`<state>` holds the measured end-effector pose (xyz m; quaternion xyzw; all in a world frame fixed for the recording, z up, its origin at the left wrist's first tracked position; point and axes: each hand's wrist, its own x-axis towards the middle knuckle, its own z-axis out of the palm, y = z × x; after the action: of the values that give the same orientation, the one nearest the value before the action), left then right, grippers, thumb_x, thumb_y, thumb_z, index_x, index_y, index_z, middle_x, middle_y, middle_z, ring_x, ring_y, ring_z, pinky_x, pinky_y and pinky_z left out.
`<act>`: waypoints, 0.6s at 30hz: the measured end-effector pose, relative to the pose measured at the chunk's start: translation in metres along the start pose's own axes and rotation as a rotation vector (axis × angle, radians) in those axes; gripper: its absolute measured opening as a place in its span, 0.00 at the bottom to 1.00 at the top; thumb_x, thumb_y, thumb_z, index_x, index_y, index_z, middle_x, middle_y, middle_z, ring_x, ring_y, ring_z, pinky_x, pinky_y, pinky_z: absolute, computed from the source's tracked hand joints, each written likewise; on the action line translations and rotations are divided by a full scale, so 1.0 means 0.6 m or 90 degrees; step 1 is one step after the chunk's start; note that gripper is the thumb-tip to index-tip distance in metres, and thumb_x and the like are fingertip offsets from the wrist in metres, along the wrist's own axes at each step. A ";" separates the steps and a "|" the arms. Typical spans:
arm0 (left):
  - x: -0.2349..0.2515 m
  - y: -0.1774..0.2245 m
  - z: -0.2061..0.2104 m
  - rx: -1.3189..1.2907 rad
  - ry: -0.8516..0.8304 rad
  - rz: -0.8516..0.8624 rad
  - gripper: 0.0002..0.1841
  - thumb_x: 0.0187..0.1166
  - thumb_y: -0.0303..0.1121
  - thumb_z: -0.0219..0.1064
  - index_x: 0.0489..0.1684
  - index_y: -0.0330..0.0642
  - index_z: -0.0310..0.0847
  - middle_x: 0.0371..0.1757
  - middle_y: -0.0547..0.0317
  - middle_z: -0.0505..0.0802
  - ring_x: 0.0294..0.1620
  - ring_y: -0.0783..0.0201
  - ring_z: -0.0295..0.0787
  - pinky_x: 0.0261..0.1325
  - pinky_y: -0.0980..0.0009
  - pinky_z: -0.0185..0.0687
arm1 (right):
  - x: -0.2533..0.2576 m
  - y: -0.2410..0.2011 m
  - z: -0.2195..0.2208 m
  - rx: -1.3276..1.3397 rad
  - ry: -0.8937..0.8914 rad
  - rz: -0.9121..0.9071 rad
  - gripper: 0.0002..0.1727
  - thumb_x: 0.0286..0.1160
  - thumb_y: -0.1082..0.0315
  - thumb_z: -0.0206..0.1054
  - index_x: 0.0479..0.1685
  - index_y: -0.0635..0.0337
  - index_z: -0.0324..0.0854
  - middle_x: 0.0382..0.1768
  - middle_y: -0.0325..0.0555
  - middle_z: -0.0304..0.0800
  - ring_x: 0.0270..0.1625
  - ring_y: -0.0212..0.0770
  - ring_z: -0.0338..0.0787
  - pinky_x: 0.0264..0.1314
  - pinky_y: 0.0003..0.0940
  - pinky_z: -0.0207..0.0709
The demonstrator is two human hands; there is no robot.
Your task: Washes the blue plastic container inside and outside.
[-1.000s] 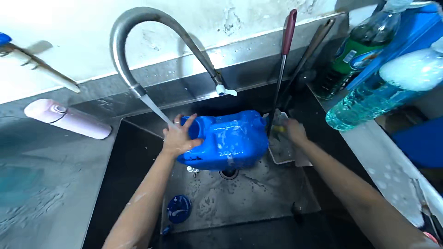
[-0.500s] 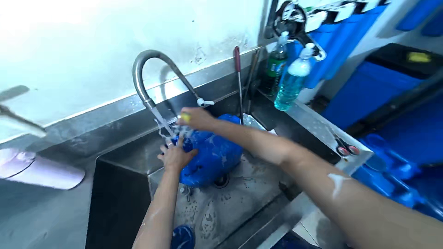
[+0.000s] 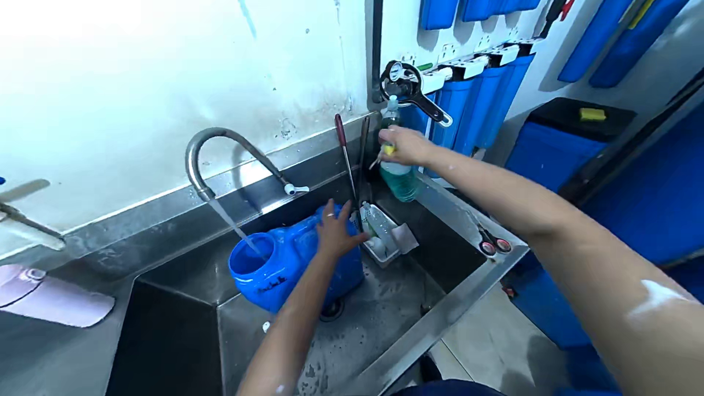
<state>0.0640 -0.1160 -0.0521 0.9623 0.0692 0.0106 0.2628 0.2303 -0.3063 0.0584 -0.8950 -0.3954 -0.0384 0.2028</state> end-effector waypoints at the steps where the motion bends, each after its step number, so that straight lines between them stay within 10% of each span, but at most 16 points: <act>1: 0.022 0.038 0.024 -0.082 0.026 0.025 0.57 0.58 0.50 0.87 0.92 0.38 0.57 0.92 0.23 0.50 0.91 0.24 0.49 0.83 0.25 0.49 | -0.024 -0.003 -0.010 0.082 0.045 -0.022 0.23 0.78 0.61 0.72 0.62 0.72 0.81 0.59 0.70 0.84 0.61 0.68 0.86 0.62 0.69 0.75; 6: 0.070 0.142 0.002 0.129 0.046 0.087 0.47 0.61 0.39 0.86 0.84 0.35 0.65 0.69 0.26 0.84 0.71 0.29 0.82 0.69 0.32 0.75 | -0.138 0.127 0.090 0.696 0.307 0.125 0.18 0.84 0.62 0.56 0.60 0.67 0.73 0.37 0.39 0.82 0.34 0.27 0.81 0.39 0.27 0.79; 10: 0.093 0.161 -0.037 0.546 -0.112 0.155 0.40 0.60 0.20 0.80 0.80 0.36 0.73 0.66 0.26 0.86 0.70 0.28 0.80 0.71 0.33 0.69 | -0.186 0.209 0.285 1.137 0.104 0.350 0.29 0.95 0.50 0.30 0.81 0.52 0.65 0.59 0.50 0.85 0.47 0.44 0.89 0.47 0.44 0.85; 18: 0.095 0.193 -0.089 0.709 -0.189 0.102 0.35 0.60 0.27 0.82 0.74 0.35 0.77 0.59 0.29 0.88 0.64 0.31 0.85 0.67 0.40 0.73 | -0.154 0.223 0.306 1.296 -0.006 0.446 0.38 0.92 0.36 0.31 0.78 0.57 0.66 0.58 0.60 0.83 0.54 0.56 0.88 0.54 0.53 0.86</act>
<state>0.1322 -0.1802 0.0517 0.9490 -0.0460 -0.1424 -0.2775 0.2469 -0.3791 -0.1751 -0.3693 0.0363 0.3726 0.8505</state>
